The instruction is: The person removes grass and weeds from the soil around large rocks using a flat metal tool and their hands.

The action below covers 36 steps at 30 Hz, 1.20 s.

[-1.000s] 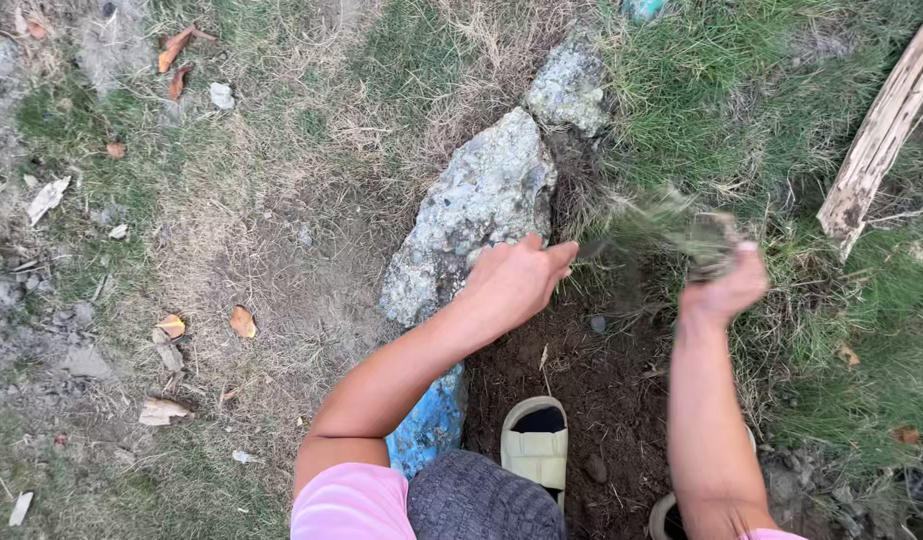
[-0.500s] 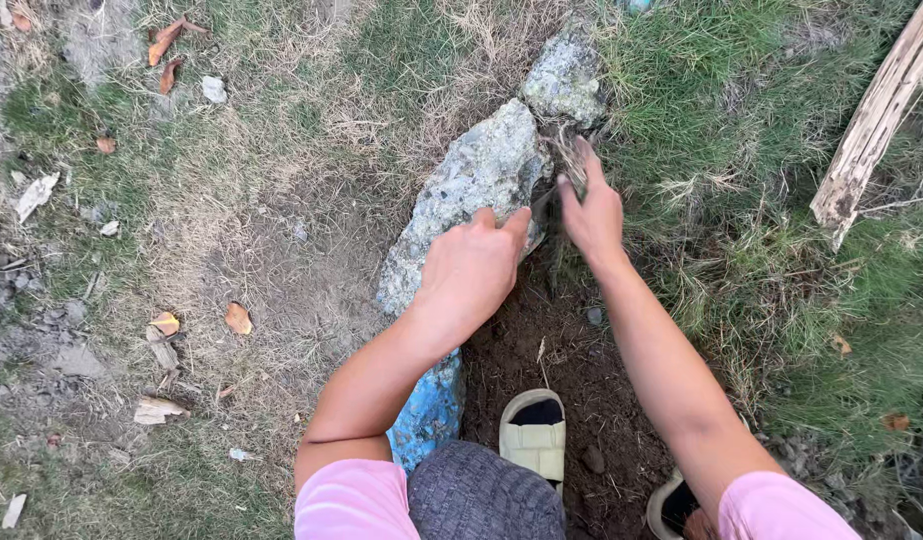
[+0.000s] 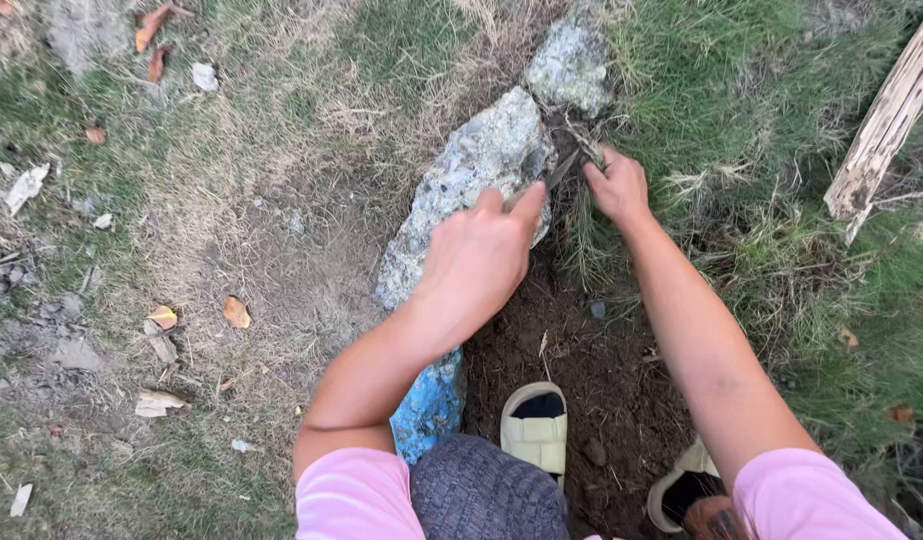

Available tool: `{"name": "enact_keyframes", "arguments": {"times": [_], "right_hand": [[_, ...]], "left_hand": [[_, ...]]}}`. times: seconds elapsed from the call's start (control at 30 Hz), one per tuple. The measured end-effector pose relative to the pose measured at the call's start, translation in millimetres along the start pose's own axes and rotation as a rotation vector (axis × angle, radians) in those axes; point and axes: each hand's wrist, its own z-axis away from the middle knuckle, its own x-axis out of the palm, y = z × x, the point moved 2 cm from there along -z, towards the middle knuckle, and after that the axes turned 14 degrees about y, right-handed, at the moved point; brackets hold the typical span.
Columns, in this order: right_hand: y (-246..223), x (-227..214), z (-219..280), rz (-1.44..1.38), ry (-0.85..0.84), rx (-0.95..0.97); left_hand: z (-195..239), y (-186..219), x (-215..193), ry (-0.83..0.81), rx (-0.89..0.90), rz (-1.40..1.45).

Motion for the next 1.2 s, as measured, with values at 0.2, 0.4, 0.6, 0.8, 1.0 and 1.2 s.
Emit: {"name": "enact_keyframes", "arguments": {"times": [0.2, 0.4, 0.6, 0.8, 1.0, 1.2], "right_hand": [[34, 16, -3, -0.43, -0.014, 0.199], [68, 15, 4, -0.789, 0.03, 0.212], [63, 18, 3, -0.783, 0.126, 0.287], [-1, -5, 21, -0.064, 0.083, -0.048], [-12, -21, 51, 0.185, 0.058, -0.109], [57, 0, 41, -0.493, 0.118, 0.168]], "left_hand": [[-52, -3, 61, 0.05, 0.01, -0.018], [-18, 4, 11, -0.008, -0.031, 0.038], [-48, -31, 88, -0.048, -0.076, 0.072], [-33, -59, 109, 0.077, -0.111, 0.241], [-10, -3, -6, 0.075, -0.089, 0.125], [-47, -14, 59, -0.062, -0.09, 0.095]]}}
